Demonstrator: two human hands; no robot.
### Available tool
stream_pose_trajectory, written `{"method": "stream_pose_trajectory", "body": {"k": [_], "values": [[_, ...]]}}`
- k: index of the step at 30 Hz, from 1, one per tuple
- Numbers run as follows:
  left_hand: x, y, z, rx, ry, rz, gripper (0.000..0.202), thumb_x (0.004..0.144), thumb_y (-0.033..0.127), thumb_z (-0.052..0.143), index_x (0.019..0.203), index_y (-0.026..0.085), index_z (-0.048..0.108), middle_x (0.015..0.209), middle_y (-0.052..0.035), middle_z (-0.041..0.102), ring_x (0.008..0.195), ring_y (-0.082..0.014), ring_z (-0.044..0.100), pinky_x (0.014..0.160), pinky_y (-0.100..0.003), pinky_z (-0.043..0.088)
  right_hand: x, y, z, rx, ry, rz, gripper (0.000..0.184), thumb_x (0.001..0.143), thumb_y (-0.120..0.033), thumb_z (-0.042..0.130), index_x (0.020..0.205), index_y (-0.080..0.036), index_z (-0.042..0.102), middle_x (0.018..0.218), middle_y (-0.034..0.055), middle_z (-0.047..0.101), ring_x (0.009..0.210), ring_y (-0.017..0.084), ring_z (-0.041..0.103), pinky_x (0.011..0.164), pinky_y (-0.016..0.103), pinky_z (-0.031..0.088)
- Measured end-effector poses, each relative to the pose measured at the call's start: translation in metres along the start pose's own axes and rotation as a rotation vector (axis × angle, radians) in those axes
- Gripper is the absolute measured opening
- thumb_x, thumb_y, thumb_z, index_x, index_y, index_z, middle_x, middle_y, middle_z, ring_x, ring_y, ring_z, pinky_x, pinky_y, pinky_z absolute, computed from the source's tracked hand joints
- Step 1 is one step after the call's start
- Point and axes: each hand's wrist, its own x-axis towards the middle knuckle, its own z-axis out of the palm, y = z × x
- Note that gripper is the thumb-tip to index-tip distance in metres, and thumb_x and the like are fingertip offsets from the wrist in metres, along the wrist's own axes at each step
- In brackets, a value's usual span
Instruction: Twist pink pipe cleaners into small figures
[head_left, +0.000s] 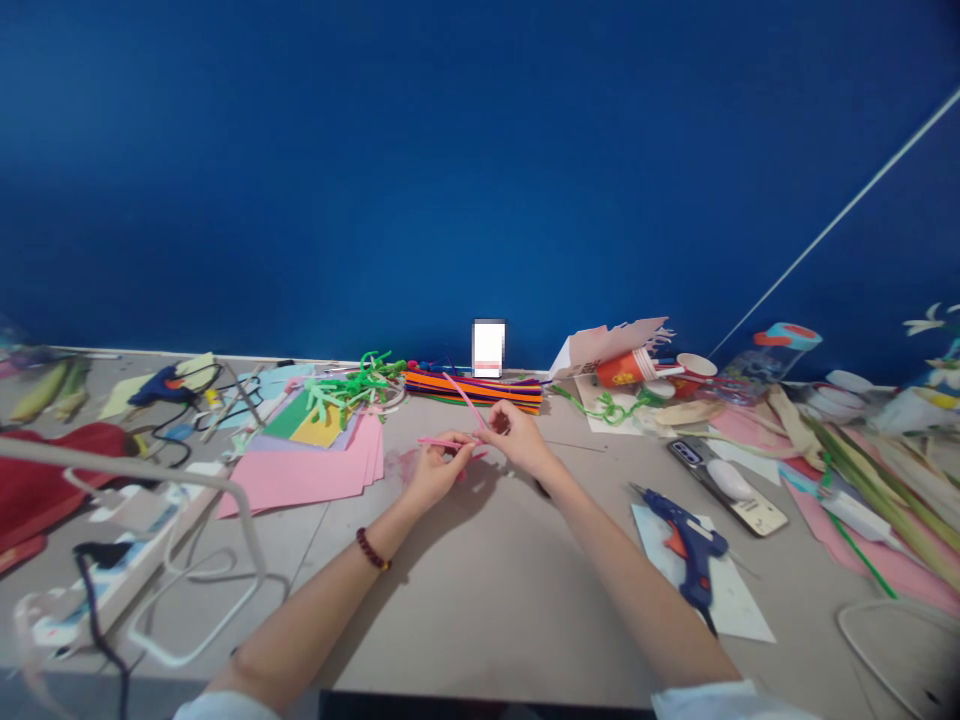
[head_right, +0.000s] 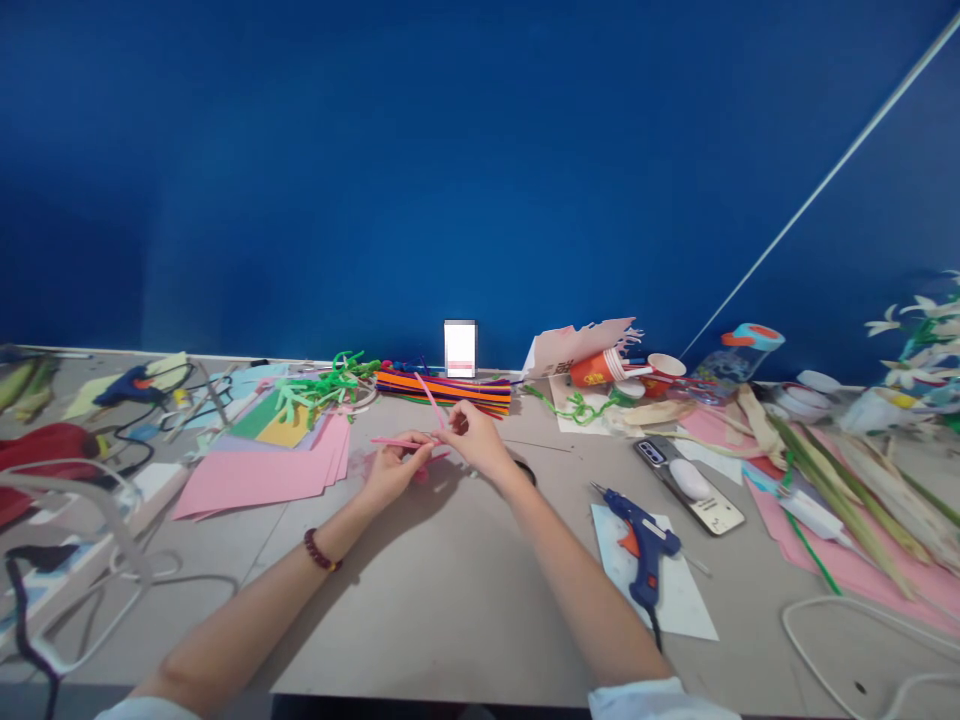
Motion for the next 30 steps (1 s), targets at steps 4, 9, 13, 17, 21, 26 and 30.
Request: {"method": "stream_pose_trajectory", "body": {"k": [4, 9, 13, 17, 21, 26, 30], "values": [[0.003, 0.003, -0.002, -0.129, -0.002, -0.086, 0.033, 0.066, 0.045, 0.069, 0.074, 0.015, 0.059, 0.055, 0.0031, 0.053, 0.038, -0.0079, 0.047, 0.037, -0.02, 0.04, 0.0, -0.004, -0.005, -0.199, -0.075, -0.254, 0.01, 0.08, -0.028, 0.061, 0.082, -0.019, 0.065, 0.083, 0.0024, 0.066, 0.075, 0.013, 0.058, 0.068, 0.024, 0.044], [0.003, 0.009, -0.003, -0.154, -0.012, -0.079, 0.035, 0.065, 0.047, 0.069, 0.071, 0.014, 0.058, 0.057, 0.0024, 0.056, 0.041, -0.0086, 0.05, 0.04, -0.021, 0.043, 0.004, 0.005, -0.009, -0.268, -0.109, -0.358, 0.012, 0.081, -0.025, 0.062, 0.089, -0.022, 0.071, 0.094, 0.004, 0.068, 0.09, 0.016, 0.059, 0.08, 0.027, 0.045], [0.003, 0.008, -0.003, -0.137, 0.017, -0.067, 0.035, 0.064, 0.047, 0.069, 0.071, 0.015, 0.055, 0.053, 0.004, 0.054, 0.039, -0.0078, 0.048, 0.039, -0.02, 0.041, 0.005, 0.008, -0.004, -0.16, -0.069, -0.235, 0.012, 0.079, -0.027, 0.063, 0.075, -0.02, 0.071, 0.088, 0.0043, 0.067, 0.083, 0.016, 0.059, 0.071, 0.025, 0.045], [0.003, 0.004, -0.003, -0.065, 0.041, -0.026, 0.034, 0.067, 0.046, 0.068, 0.073, 0.015, 0.056, 0.052, 0.0038, 0.055, 0.037, -0.0067, 0.046, 0.038, -0.019, 0.037, 0.002, 0.004, 0.0, 0.058, -0.183, 0.136, 0.021, 0.075, -0.035, 0.064, 0.067, -0.016, 0.069, 0.06, 0.0016, 0.062, 0.054, 0.011, 0.052, 0.052, 0.023, 0.039], [0.005, 0.001, -0.005, 0.0, 0.025, 0.006, 0.032, 0.069, 0.045, 0.066, 0.075, 0.015, 0.06, 0.06, 0.0006, 0.061, 0.042, -0.0078, 0.051, 0.041, -0.019, 0.04, 0.001, 0.001, -0.001, 0.293, -0.315, 0.344, 0.025, 0.074, -0.035, 0.061, 0.062, -0.014, 0.066, 0.059, 0.0035, 0.063, 0.051, 0.01, 0.052, 0.047, 0.021, 0.033], [0.009, 0.001, -0.01, -0.079, 0.001, -0.077, 0.034, 0.064, 0.043, 0.071, 0.079, 0.013, 0.063, 0.062, -0.001, 0.062, 0.048, -0.0105, 0.055, 0.045, -0.021, 0.044, 0.0, -0.003, -0.003, 0.251, -0.289, 0.205, 0.028, 0.074, -0.041, 0.062, 0.069, -0.014, 0.067, 0.063, 0.0035, 0.065, 0.057, 0.011, 0.055, 0.053, 0.022, 0.038], [0.009, 0.004, -0.012, -0.114, -0.027, -0.115, 0.034, 0.067, 0.041, 0.07, 0.083, 0.012, 0.065, 0.056, 0.0001, 0.058, 0.042, -0.0107, 0.052, 0.042, -0.023, 0.045, -0.001, -0.008, -0.01, 0.133, -0.319, 0.088, 0.025, 0.077, -0.038, 0.059, 0.076, -0.015, 0.068, 0.068, 0.0028, 0.066, 0.06, 0.012, 0.056, 0.055, 0.023, 0.04]]}}
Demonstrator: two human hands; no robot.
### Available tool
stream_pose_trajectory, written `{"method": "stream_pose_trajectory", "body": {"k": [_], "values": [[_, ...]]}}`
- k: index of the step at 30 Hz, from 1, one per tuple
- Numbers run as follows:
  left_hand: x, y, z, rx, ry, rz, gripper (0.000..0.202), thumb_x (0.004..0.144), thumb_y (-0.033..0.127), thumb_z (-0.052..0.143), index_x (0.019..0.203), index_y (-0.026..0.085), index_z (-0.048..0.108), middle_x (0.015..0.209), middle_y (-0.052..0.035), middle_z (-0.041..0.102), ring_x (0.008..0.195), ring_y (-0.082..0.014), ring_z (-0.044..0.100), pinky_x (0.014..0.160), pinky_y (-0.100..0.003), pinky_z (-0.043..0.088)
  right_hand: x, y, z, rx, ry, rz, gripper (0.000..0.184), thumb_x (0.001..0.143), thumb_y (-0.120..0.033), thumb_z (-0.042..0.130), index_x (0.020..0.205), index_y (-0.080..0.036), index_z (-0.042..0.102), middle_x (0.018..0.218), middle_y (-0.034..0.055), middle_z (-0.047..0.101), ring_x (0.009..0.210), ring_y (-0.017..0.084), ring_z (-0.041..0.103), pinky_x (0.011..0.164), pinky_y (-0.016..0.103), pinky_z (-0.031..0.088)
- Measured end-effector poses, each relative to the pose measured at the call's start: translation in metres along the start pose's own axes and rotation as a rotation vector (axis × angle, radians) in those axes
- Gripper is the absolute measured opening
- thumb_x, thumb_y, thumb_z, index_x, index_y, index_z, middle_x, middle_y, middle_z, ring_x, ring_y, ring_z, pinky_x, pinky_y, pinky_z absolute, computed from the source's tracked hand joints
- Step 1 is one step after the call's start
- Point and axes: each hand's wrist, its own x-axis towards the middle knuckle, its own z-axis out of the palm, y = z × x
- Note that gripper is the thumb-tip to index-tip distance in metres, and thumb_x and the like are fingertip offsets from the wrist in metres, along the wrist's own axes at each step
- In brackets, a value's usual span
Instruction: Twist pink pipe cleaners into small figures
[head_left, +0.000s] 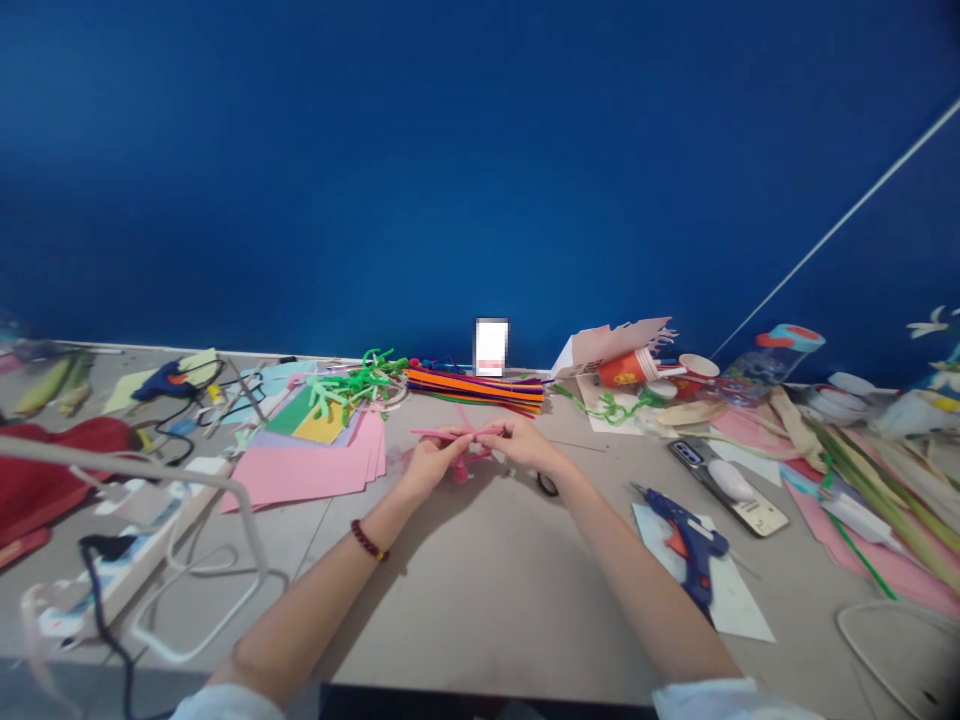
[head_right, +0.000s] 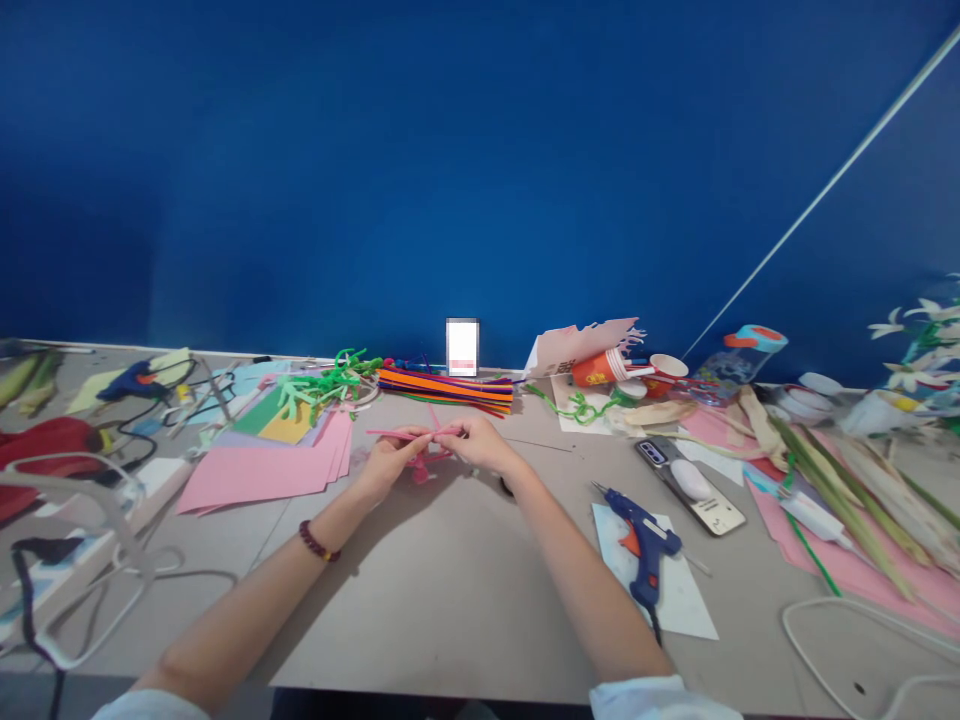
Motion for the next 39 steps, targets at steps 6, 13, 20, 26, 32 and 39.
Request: {"method": "stream_pose_trajectory", "body": {"k": [6, 13, 20, 26, 32, 39], "values": [[-0.003, 0.003, 0.002, -0.037, -0.049, 0.001, 0.031, 0.067, 0.042, 0.07, 0.076, 0.013, 0.063, 0.057, 0.0008, 0.058, 0.043, -0.01, 0.052, 0.042, -0.022, 0.045, -0.005, -0.009, -0.013, 0.038, -0.078, -0.001, 0.029, 0.074, -0.014, 0.054, 0.103, -0.018, 0.06, 0.068, -0.0017, 0.063, 0.059, 0.011, 0.059, 0.055, 0.021, 0.044], [-0.004, -0.001, 0.004, -0.081, -0.118, 0.012, 0.027, 0.068, 0.039, 0.07, 0.07, 0.013, 0.063, 0.061, -0.0008, 0.059, 0.054, -0.0111, 0.055, 0.05, -0.022, 0.047, -0.007, -0.013, -0.006, -0.173, -0.045, -0.093, 0.059, 0.074, -0.011, 0.055, 0.129, -0.03, 0.044, 0.093, 0.0001, 0.063, 0.051, 0.007, 0.057, 0.05, 0.02, 0.045], [-0.005, 0.005, 0.006, -0.06, -0.042, 0.018, 0.032, 0.064, 0.041, 0.073, 0.071, 0.012, 0.062, 0.059, 0.0002, 0.058, 0.052, -0.0102, 0.054, 0.048, -0.021, 0.047, -0.009, -0.02, -0.004, -0.569, 0.09, -0.419, 0.012, 0.083, -0.018, 0.056, 0.081, -0.019, 0.068, 0.086, 0.005, 0.066, 0.082, 0.016, 0.059, 0.072, 0.024, 0.042], [-0.008, 0.001, 0.01, 0.068, -0.064, 0.027, 0.034, 0.066, 0.045, 0.069, 0.073, 0.013, 0.06, 0.056, 0.0023, 0.055, 0.037, -0.0075, 0.047, 0.035, -0.019, 0.039, -0.003, -0.009, -0.002, -0.453, 0.147, -0.227, 0.021, 0.082, -0.03, 0.057, 0.07, -0.017, 0.067, 0.069, 0.0027, 0.063, 0.065, 0.013, 0.054, 0.058, 0.022, 0.037], [-0.017, 0.001, 0.016, 0.152, -0.074, 0.13, 0.028, 0.07, 0.042, 0.067, 0.073, 0.014, 0.063, 0.066, -0.0015, 0.059, 0.043, -0.007, 0.049, 0.038, -0.018, 0.041, 0.001, 0.0, -0.006, -0.285, 0.118, 0.121, 0.039, 0.076, -0.046, 0.058, 0.053, -0.016, 0.06, 0.044, -0.0031, 0.047, 0.045, 0.01, 0.04, 0.046, 0.023, 0.028], [-0.017, 0.004, 0.019, 0.089, -0.029, 0.041, 0.032, 0.067, 0.045, 0.068, 0.073, 0.015, 0.061, 0.058, 0.0024, 0.056, 0.037, -0.0068, 0.047, 0.037, -0.02, 0.041, 0.004, 0.006, -0.006, -0.265, 0.221, -0.025, 0.024, 0.073, -0.037, 0.063, 0.063, -0.016, 0.06, 0.056, -0.0023, 0.053, 0.053, 0.01, 0.045, 0.051, 0.022, 0.033]]}}
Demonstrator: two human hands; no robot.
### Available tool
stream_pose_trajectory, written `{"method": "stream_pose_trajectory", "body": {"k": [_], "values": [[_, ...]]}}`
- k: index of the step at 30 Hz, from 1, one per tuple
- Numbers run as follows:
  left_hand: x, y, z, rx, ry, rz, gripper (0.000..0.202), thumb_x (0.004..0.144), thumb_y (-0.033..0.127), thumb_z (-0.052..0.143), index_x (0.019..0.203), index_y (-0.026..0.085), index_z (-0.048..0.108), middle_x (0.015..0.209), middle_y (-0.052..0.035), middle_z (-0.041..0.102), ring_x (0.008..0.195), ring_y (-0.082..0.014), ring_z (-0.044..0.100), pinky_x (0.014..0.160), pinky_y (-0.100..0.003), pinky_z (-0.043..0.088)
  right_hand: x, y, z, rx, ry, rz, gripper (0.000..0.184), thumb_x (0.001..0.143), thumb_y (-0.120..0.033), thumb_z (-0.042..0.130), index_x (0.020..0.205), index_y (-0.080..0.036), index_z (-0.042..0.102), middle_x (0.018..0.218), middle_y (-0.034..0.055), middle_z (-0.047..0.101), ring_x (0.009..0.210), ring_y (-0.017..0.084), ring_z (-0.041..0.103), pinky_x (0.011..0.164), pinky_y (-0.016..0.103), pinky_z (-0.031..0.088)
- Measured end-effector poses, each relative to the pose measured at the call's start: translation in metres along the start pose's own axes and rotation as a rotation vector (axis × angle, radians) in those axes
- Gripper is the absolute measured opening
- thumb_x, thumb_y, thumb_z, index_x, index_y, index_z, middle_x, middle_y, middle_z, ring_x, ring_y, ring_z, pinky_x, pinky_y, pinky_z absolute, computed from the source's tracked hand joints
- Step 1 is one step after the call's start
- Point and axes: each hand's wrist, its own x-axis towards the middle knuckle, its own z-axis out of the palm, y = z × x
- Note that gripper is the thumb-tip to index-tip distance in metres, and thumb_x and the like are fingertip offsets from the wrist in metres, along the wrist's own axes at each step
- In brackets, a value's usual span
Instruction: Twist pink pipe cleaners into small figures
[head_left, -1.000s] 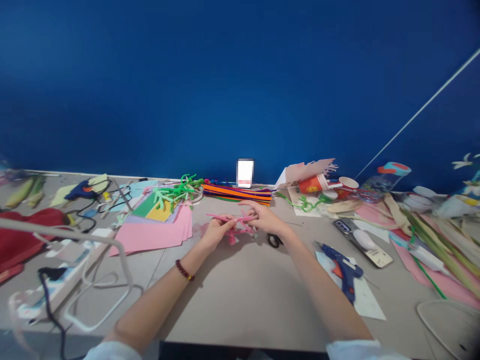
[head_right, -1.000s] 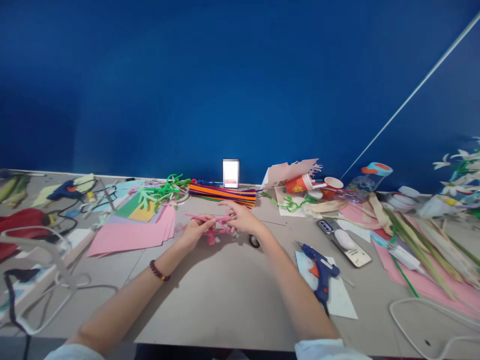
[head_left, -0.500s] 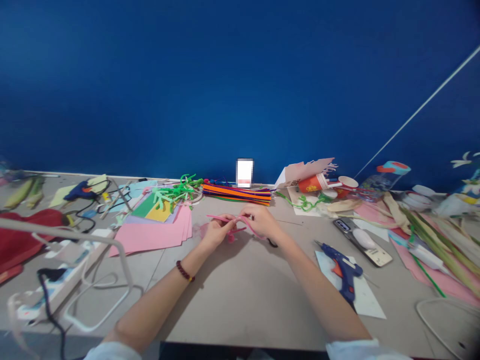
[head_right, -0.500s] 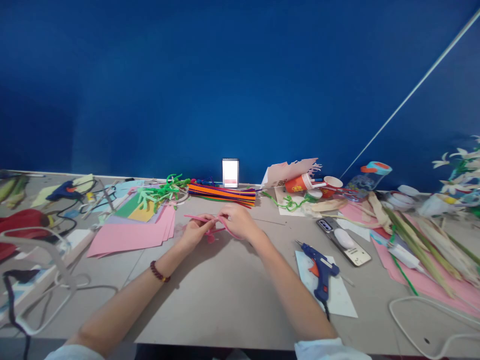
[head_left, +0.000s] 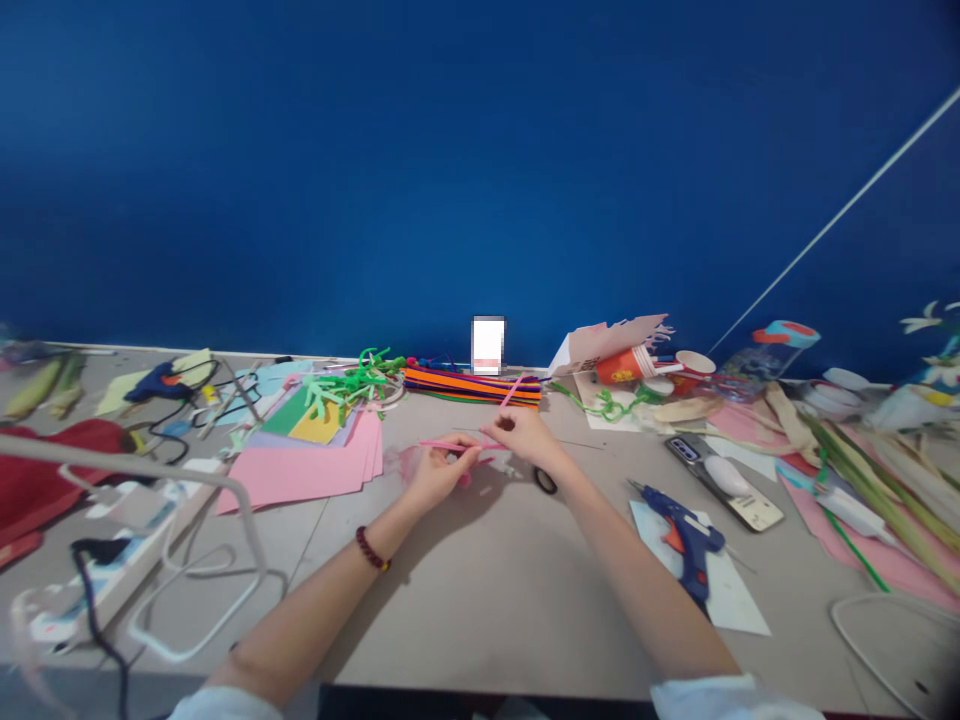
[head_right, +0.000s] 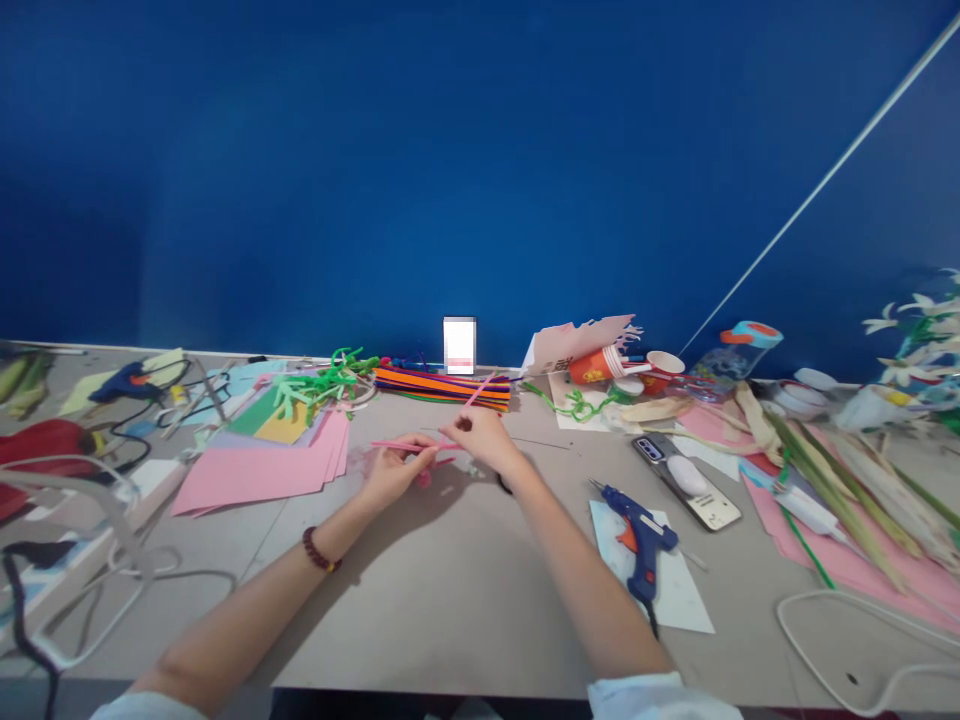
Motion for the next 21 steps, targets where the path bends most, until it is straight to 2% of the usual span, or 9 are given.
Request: {"method": "stream_pose_trajectory", "body": {"k": [3, 8, 12, 17, 19, 21], "values": [[0.004, -0.001, -0.003, -0.074, 0.009, -0.048, 0.035, 0.065, 0.046, 0.069, 0.075, 0.014, 0.059, 0.055, 0.0036, 0.053, 0.035, -0.0074, 0.048, 0.036, -0.02, 0.041, -0.002, -0.009, -0.003, -0.007, -0.012, -0.149, 0.009, 0.078, -0.025, 0.059, 0.077, -0.017, 0.063, 0.074, 0.0012, 0.062, 0.065, 0.012, 0.053, 0.06, 0.023, 0.04], [0.007, 0.0, -0.006, -0.157, 0.036, -0.068, 0.036, 0.063, 0.045, 0.071, 0.072, 0.013, 0.06, 0.056, 0.0029, 0.054, 0.04, -0.0087, 0.05, 0.037, -0.022, 0.045, -0.007, -0.021, -0.009, -0.129, -0.134, -0.307, 0.013, 0.081, -0.026, 0.061, 0.09, -0.021, 0.068, 0.091, 0.0045, 0.066, 0.082, 0.016, 0.058, 0.073, 0.027, 0.043], [0.006, 0.001, -0.006, -0.15, 0.043, -0.042, 0.033, 0.063, 0.043, 0.073, 0.07, 0.013, 0.061, 0.056, 0.0016, 0.055, 0.046, -0.0092, 0.05, 0.041, -0.021, 0.046, -0.007, -0.018, -0.009, -0.26, -0.098, -0.397, 0.014, 0.085, -0.025, 0.056, 0.09, -0.021, 0.069, 0.096, 0.0062, 0.064, 0.09, 0.018, 0.057, 0.077, 0.028, 0.042], [0.006, 0.002, -0.007, -0.114, 0.077, -0.026, 0.034, 0.062, 0.046, 0.072, 0.069, 0.014, 0.06, 0.057, 0.0015, 0.055, 0.046, -0.0093, 0.05, 0.04, -0.02, 0.044, -0.007, -0.016, -0.005, -0.279, -0.048, -0.336, 0.017, 0.085, -0.028, 0.056, 0.078, -0.019, 0.069, 0.088, 0.0061, 0.064, 0.086, 0.017, 0.056, 0.075, 0.027, 0.041], [0.006, 0.003, -0.007, -0.095, 0.077, -0.015, 0.035, 0.062, 0.046, 0.071, 0.07, 0.014, 0.06, 0.057, 0.0015, 0.055, 0.046, -0.0091, 0.05, 0.041, -0.02, 0.043, -0.008, -0.017, -0.002, -0.194, -0.063, -0.268, 0.018, 0.083, -0.028, 0.057, 0.073, -0.019, 0.068, 0.08, 0.0044, 0.064, 0.078, 0.016, 0.056, 0.069, 0.026, 0.04], [0.006, 0.003, -0.007, -0.072, 0.083, 0.0, 0.033, 0.064, 0.045, 0.069, 0.07, 0.014, 0.06, 0.057, 0.0014, 0.055, 0.046, -0.009, 0.05, 0.041, -0.019, 0.043, -0.009, -0.017, 0.002, -0.055, -0.091, -0.141, 0.018, 0.08, -0.03, 0.058, 0.07, -0.018, 0.066, 0.071, 0.002, 0.062, 0.068, 0.014, 0.053, 0.061, 0.024, 0.038]]}}
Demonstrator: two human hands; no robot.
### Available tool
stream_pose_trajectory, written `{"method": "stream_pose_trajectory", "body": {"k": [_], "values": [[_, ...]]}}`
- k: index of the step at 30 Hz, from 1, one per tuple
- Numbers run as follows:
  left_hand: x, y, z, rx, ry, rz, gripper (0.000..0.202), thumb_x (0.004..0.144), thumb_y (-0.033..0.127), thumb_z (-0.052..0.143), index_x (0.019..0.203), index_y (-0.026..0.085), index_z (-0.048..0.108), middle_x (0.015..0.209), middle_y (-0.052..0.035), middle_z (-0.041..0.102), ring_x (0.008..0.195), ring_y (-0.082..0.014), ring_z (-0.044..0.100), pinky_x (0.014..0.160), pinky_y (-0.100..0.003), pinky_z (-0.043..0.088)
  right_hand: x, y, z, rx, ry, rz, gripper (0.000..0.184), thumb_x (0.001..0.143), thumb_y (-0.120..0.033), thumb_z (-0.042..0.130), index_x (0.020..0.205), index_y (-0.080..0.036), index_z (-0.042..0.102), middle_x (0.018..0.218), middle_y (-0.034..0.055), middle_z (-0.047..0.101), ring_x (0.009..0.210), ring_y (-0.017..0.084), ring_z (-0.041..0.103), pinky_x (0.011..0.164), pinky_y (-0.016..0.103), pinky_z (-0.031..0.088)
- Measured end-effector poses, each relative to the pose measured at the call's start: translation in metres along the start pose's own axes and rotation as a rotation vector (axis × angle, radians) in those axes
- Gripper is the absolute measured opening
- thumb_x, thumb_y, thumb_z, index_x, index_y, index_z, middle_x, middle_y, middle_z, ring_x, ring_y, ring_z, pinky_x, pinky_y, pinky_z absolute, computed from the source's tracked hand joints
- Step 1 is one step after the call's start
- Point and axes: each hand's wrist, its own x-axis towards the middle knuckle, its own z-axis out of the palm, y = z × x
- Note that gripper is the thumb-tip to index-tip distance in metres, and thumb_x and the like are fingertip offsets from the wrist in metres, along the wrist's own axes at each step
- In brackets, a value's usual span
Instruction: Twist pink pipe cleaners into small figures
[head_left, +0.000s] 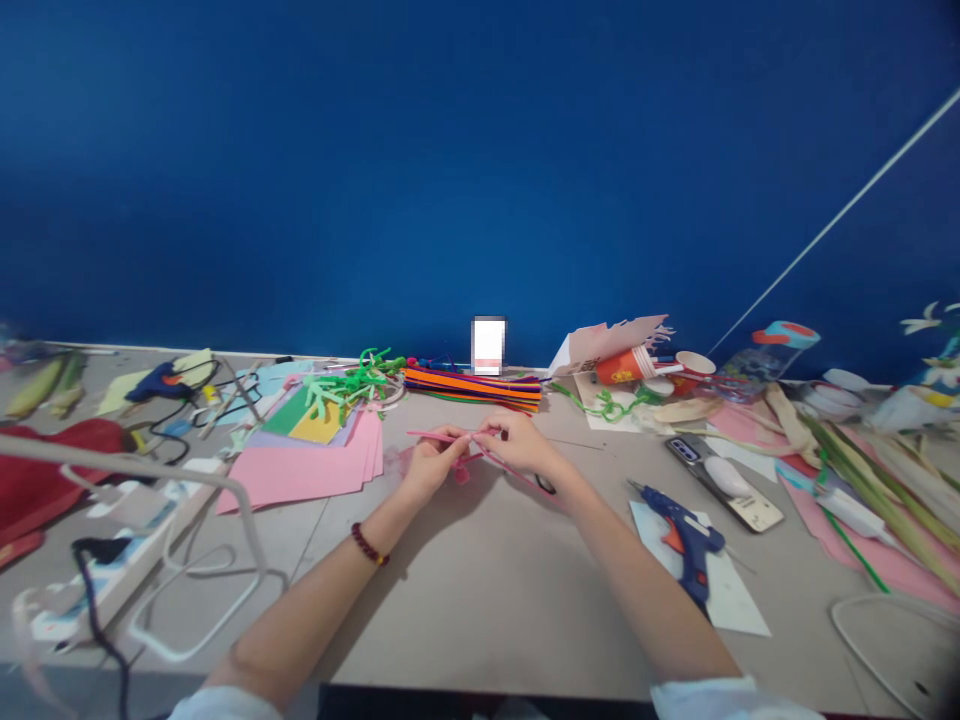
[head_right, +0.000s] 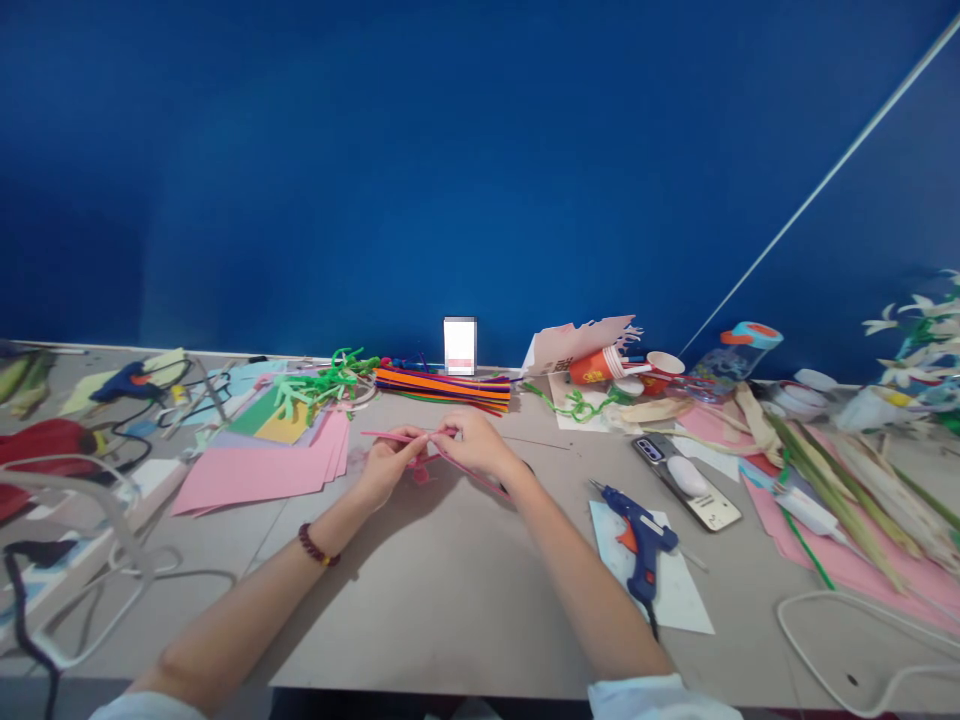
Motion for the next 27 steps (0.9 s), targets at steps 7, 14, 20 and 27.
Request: {"method": "stream_pose_trajectory", "body": {"k": [7, 14, 20, 27], "values": [[0.001, 0.002, -0.003, 0.06, 0.017, 0.055, 0.03, 0.066, 0.043, 0.068, 0.07, 0.014, 0.062, 0.058, -0.0001, 0.057, 0.049, -0.01, 0.051, 0.043, -0.019, 0.042, 0.002, 0.004, 0.004, 0.516, -0.141, 0.411, 0.013, 0.073, -0.024, 0.059, 0.075, -0.014, 0.068, 0.065, 0.0012, 0.062, 0.057, 0.01, 0.051, 0.054, 0.022, 0.039], [0.003, 0.005, -0.006, -0.037, 0.012, 0.044, 0.025, 0.066, 0.037, 0.07, 0.067, 0.013, 0.062, 0.061, -0.0006, 0.059, 0.057, -0.0109, 0.054, 0.052, -0.021, 0.044, 0.002, 0.011, 0.007, 0.198, -0.045, 0.063, 0.015, 0.075, -0.028, 0.063, 0.086, -0.018, 0.067, 0.081, 0.0028, 0.064, 0.07, 0.013, 0.056, 0.058, 0.022, 0.042], [0.006, -0.001, -0.008, -0.075, 0.003, 0.019, 0.025, 0.067, 0.037, 0.069, 0.068, 0.014, 0.062, 0.06, 0.0005, 0.057, 0.054, -0.01, 0.053, 0.05, -0.021, 0.043, 0.004, 0.009, 0.008, -0.015, 0.156, -0.117, 0.02, 0.078, -0.027, 0.063, 0.097, -0.02, 0.064, 0.093, 0.0044, 0.064, 0.07, 0.013, 0.054, 0.064, 0.025, 0.043], [0.007, -0.002, -0.009, -0.05, -0.012, 0.027, 0.026, 0.067, 0.038, 0.07, 0.069, 0.013, 0.062, 0.06, 0.0007, 0.057, 0.053, -0.0092, 0.054, 0.049, -0.019, 0.044, 0.001, 0.005, 0.01, -0.089, 0.109, -0.169, 0.016, 0.087, -0.025, 0.051, 0.088, -0.021, 0.066, 0.091, 0.0057, 0.065, 0.084, 0.017, 0.057, 0.073, 0.028, 0.042]]}}
